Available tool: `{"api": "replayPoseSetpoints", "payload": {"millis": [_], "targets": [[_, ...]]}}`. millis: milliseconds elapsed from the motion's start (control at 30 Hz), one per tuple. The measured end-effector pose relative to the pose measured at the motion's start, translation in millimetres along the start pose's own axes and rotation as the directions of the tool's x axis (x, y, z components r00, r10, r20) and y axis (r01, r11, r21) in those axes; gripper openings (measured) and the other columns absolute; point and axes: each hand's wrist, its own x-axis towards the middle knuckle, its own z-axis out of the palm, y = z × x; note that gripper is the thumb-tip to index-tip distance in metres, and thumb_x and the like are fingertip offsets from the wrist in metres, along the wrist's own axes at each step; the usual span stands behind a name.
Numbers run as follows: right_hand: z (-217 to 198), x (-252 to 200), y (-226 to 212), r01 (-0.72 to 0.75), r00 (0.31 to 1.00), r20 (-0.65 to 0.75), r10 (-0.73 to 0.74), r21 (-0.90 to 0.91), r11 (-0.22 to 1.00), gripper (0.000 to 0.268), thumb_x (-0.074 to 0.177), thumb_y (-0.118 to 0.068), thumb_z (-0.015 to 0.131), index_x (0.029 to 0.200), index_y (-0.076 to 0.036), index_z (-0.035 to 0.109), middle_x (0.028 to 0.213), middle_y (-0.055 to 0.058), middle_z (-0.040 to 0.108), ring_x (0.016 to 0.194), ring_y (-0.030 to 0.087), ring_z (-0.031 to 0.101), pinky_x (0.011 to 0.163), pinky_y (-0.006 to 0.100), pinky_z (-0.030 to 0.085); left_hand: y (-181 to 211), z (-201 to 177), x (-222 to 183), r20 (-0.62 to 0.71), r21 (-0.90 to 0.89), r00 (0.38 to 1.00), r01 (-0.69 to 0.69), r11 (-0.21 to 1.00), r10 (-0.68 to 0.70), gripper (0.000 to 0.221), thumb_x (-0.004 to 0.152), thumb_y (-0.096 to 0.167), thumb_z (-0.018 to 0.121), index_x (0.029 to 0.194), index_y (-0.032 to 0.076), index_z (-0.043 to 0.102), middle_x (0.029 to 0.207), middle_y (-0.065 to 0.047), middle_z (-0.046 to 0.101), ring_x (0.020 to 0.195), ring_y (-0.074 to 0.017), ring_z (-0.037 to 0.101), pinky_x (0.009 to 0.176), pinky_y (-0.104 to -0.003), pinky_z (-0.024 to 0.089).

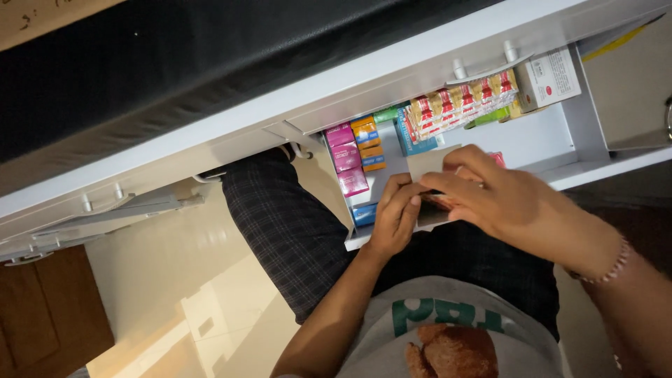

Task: The person opens a drawer and removes blister packs from a pink medicine box, placing them into a small white box. They then open a red medicine box and transfer its blister packs into the same white box, arranging them neatly inside the drawer.

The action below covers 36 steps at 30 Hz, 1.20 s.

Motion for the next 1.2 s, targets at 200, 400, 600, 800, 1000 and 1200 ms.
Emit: {"api": "replayPoseSetpoints", "payload": {"millis": [200, 400, 600, 800, 1000, 1200], "targets": [[27.7, 3.4, 6.9, -0.029, 0.995, -0.086, 0.055, 0.275, 0.961, 0.046, 0.084, -0.018, 0.073, 0.127, -0.017, 0.06, 0.094, 0.001, 0.065, 0.064, 0.015, 0.063, 0.057, 0.032, 0.049, -4.9, 2.6, -2.2, -0.003, -0.025, 1.0, -0.022, 0.999, 0.022, 0.029, 0.11, 0.021, 0.046, 0.113, -0.002, 0.064, 0.124, -0.017, 0.052, 0.107, -0.0276, 0.054, 0.096, -0.038, 0.049], [43.2, -1.4, 8.2, -0.127, 0.98, -0.115, 0.164, 0.273, 0.954, 0.047, 0.081, -0.013, 0.074, 0.126, -0.015, 0.061, 0.089, -0.001, 0.079, 0.071, 0.015, 0.076, 0.062, 0.031, 0.058, -11.4, -1.8, -4.8, 0.083, 0.013, 0.994, -0.077, 0.997, 0.075, 0.063, 0.085, 0.05, 0.073, 0.125, 0.003, 0.059, 0.13, -0.018, 0.043, 0.123, -0.035, 0.046, 0.109, -0.046, 0.042], [56.7, -9.7, 16.3, -0.239, 0.966, -0.054, 0.255, 0.201, 0.95, 0.051, 0.088, -0.015, 0.069, 0.137, -0.024, 0.057, 0.093, 0.001, 0.081, 0.093, 0.027, 0.077, 0.084, 0.043, 0.059, -2.7, 6.2, 5.0, -0.065, -0.004, 0.981, -0.183, 0.983, 0.183, 0.041, 0.083, 0.024, 0.087, 0.114, 0.01, 0.066, 0.116, -0.011, 0.047, 0.097, -0.0284, 0.057, 0.091, -0.04, 0.049], [36.2, -11.1, 3.7, -0.313, 0.942, 0.184, 0.281, 0.176, 0.933, 0.055, 0.094, -0.008, 0.054, 0.145, -0.026, 0.045, 0.099, 0.005, 0.082, 0.095, 0.035, 0.076, 0.084, 0.05, 0.06, -3.9, 11.1, 5.1, -0.106, 0.074, 0.962, -0.244, 0.967, 0.25, 0.023, 0.083, 0.019, 0.086, 0.097, 0.014, 0.069, 0.114, -0.014, 0.052, 0.09, -0.0335, 0.061, 0.087, -0.04, 0.053], [34.9, -4.3, 3.9, -0.321, 0.932, 0.249, 0.265, 0.221, 0.921, 0.067, 0.089, 0.006, 0.048, 0.149, -0.023, 0.039, 0.105, 0.011, 0.08, 0.101, 0.04, 0.075, 0.086, 0.051, 0.06, -4.6, 10.8, 2.0, -0.099, 0.201, 0.945, -0.289, 0.936, 0.313, 0.021, 0.086, 0.021, 0.083, 0.086, 0.014, 0.063, 0.113, -0.016, 0.054, 0.09, -0.036, 0.064, 0.084, -0.041, 0.054], [31.1, -9.5, 0.5, -0.301, 0.953, 0.135, 0.27, 0.352, 0.886, 0.066, 0.084, 0.012, 0.046, 0.146, -0.011, 0.043, 0.113, 0.02, 0.076, 0.11, 0.044, 0.071, 0.092, 0.055, 0.056, 0.5, 8.9, 3.5, -0.114, 0.209, 0.943, -0.284, 0.936, 0.311, 0.022, 0.087, 0.02, 0.081, 0.083, 0.014, 0.061, 0.115, -0.017, 0.054, 0.091, -0.0375, 0.064, 0.086, -0.042, 0.055]]}}
